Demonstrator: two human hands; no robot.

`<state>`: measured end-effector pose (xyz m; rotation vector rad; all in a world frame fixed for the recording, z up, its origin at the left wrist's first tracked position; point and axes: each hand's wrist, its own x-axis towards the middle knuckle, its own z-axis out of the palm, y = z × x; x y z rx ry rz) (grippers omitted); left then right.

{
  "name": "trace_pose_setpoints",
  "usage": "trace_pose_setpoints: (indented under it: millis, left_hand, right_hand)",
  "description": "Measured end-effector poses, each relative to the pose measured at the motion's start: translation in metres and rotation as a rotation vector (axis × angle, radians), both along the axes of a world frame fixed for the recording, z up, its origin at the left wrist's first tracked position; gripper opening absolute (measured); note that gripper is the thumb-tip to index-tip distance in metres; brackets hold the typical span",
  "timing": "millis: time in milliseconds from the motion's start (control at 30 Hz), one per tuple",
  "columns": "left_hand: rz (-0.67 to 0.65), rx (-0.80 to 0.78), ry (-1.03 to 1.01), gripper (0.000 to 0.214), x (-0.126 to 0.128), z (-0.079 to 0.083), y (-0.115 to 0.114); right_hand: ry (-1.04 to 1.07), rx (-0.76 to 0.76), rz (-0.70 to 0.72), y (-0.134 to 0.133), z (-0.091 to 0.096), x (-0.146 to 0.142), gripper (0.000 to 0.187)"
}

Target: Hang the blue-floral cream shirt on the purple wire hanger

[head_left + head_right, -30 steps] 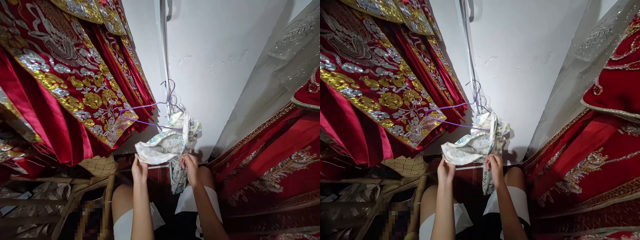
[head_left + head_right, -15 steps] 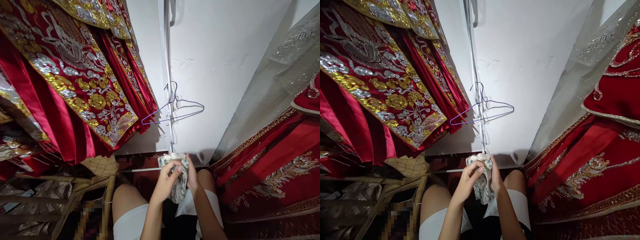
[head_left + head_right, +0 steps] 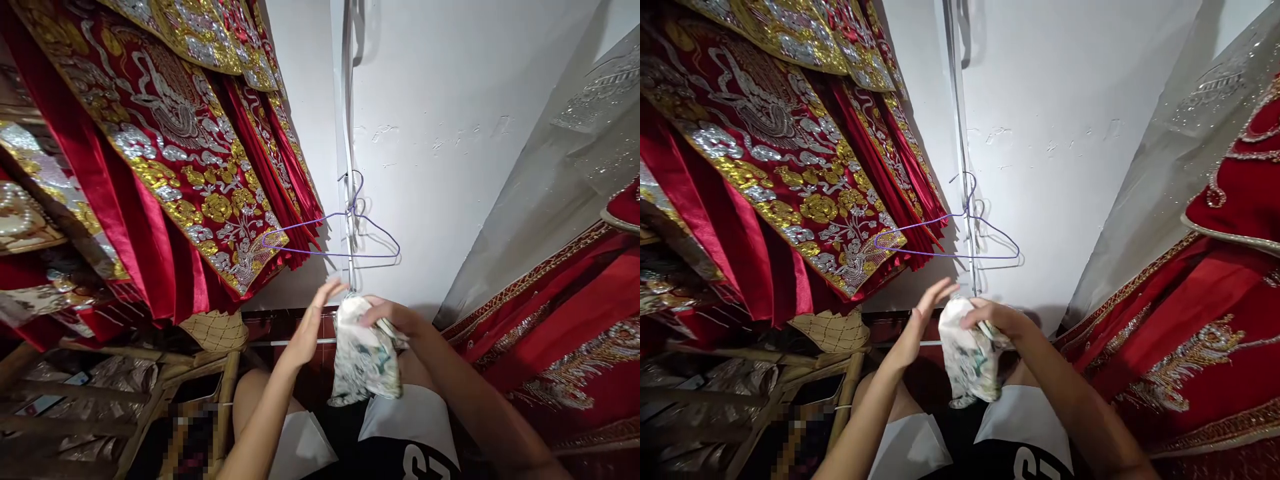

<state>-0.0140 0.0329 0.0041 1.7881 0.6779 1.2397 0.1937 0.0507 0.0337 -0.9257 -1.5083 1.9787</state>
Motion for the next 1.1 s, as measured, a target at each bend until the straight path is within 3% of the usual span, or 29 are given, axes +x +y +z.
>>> trace_pose_setpoints:
  millis: [100, 167, 200, 267, 333, 400, 500, 600, 733, 833, 1000, 1100]
  left_hand:
    - [-0.221, 0.001, 0.214, 0.082, 0.003, -0.015, 0.005]
    - [-0.236, 0.011, 0.364, 0.065, 0.0, -0.024, 0.005]
    - [-0.196, 0.02, 0.424, 0.056, -0.004, -0.026, 0.005]
    - [-0.026, 0.033, 0.507, 0.045, -0.017, -0.026, 0.005]
    - [0.169, 0.034, 0.554, 0.041, -0.034, -0.021, 0.007]
    - [0.279, 0.038, 0.605, 0.033, -0.05, -0.012, 0.009]
    - [0.312, 0.067, 0.788, 0.022, -0.067, 0.001, 0.014]
    - [0.327, 0.159, 1.094, 0.025, -0.078, 0.008, 0.025]
    - [0.453, 0.187, 1.281, 0.029, -0.087, 0.013, 0.045]
    - [0.572, 0.148, 1.203, 0.037, -0.085, 0.023, 0.057]
    - [0.723, 0.205, 0.741, 0.047, -0.068, 0.053, 0.065]
    - [0.676, 0.36, 0.574, 0.048, -0.052, 0.074, 0.068]
  right_hand:
    - [-0.208, 0.151, 0.389, 0.006, 0.032, 0.008, 0.023]
    - [-0.329, 0.39, 0.386, 0.017, 0.048, 0.016, 0.011]
    - [-0.365, 0.538, 0.276, 0.025, 0.053, 0.021, 0.012]
    - [-0.39, 0.823, -0.074, 0.05, 0.054, 0.029, 0.02]
    - [-0.392, 0.992, -0.428, 0.08, 0.045, 0.034, 0.035]
    - [-0.408, 0.993, -0.607, 0.109, 0.028, 0.037, 0.048]
    - [-0.469, 0.893, -0.63, 0.135, 0.0, 0.038, 0.051]
    - [-0.467, 0.885, -0.632, 0.131, -0.019, 0.046, 0.046]
    - [-0.47, 0.891, -0.56, 0.103, -0.022, 0.064, 0.041]
    - [-0.451, 0.877, -0.542, 0.085, -0.015, 0.073, 0.038]
    - [-0.431, 0.874, -0.62, 0.062, -0.012, 0.065, 0.036]
    - [-0.414, 0.835, -0.568, 0.047, -0.011, 0.048, 0.04]
